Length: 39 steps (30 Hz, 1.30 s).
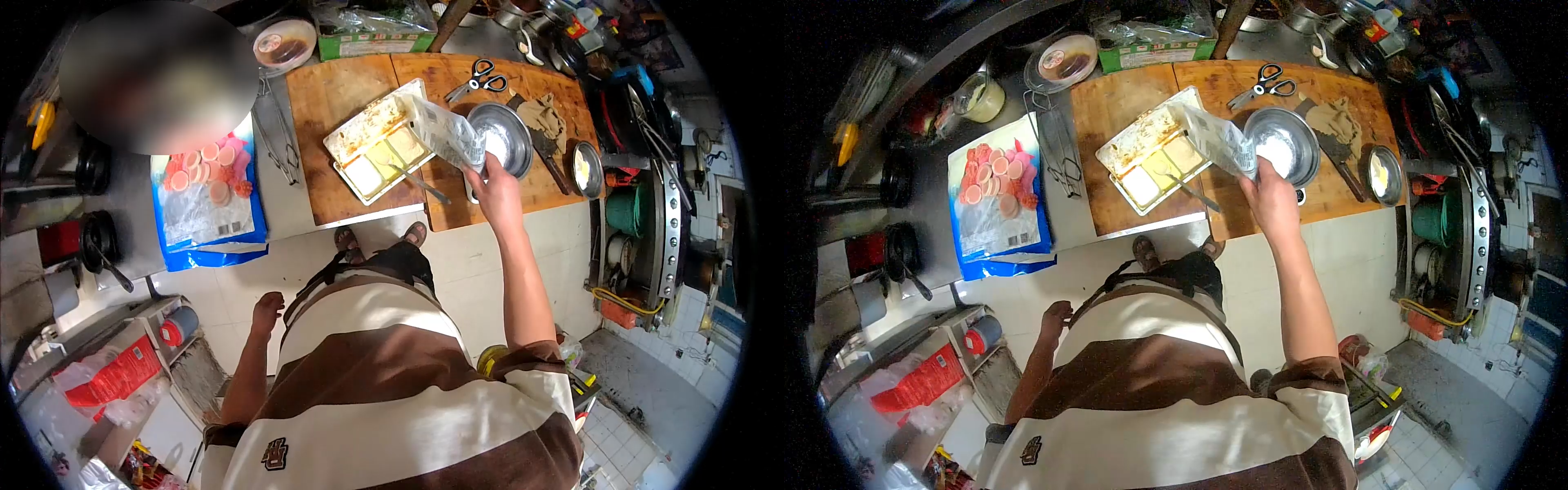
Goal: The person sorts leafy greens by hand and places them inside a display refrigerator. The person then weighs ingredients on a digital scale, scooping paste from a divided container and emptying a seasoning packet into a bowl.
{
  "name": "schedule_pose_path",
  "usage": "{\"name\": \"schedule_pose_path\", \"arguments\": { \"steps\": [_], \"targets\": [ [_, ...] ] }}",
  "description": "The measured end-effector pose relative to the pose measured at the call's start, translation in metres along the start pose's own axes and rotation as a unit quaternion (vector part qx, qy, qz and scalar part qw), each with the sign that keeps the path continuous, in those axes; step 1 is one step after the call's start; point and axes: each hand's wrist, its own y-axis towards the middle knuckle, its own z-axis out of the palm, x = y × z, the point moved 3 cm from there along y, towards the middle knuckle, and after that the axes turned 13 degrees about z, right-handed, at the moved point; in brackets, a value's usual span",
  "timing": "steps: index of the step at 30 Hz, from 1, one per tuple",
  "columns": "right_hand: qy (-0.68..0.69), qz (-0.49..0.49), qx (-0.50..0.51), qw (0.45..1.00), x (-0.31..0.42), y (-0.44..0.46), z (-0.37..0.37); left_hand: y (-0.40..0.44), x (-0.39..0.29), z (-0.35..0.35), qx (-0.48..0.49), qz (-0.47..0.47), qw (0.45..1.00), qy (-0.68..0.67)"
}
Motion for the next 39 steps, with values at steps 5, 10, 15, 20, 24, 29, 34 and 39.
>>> {"name": "schedule_pose_path", "arguments": {
  "steps": [5,10,15,20,24,29,34,39],
  "targets": [
    [0.006,-0.017,-0.059,0.998,0.002,0.003,-0.002,0.001,0.006,0.0,0.012,0.025,1.0,0.001],
    [0.015,-0.056,-0.128,0.99,0.007,0.005,-0.009,-0.002,0.004,0.004,-0.001,-0.005,1.0,-0.001],
    [0.03,-0.033,-0.102,0.994,0.013,0.005,-0.016,-0.006,0.006,0.006,-0.005,-0.006,1.0,-0.025],
    [-0.011,-0.054,-0.078,0.995,0.006,0.01,-0.013,-0.005,0.006,0.007,-0.006,-0.008,0.999,-0.034],
    [-0.019,-0.032,-0.067,0.997,0.006,0.007,-0.012,-0.004,0.003,0.008,0.013,-0.01,0.999,-0.037],
    [0.028,-0.081,-0.087,0.993,0.004,0.001,-0.012,-0.011,0.0,0.008,-0.002,-0.025,1.0,-0.02],
    [0.024,-0.099,-0.117,0.988,-0.003,0.001,-0.022,-0.015,-0.01,0.019,-0.006,-0.028,1.0,0.013],
    [-0.015,-0.127,-0.072,0.989,0.0,0.012,-0.031,-0.039,-0.012,0.047,-0.041,-0.011,0.999,-0.024]
  ]
}}
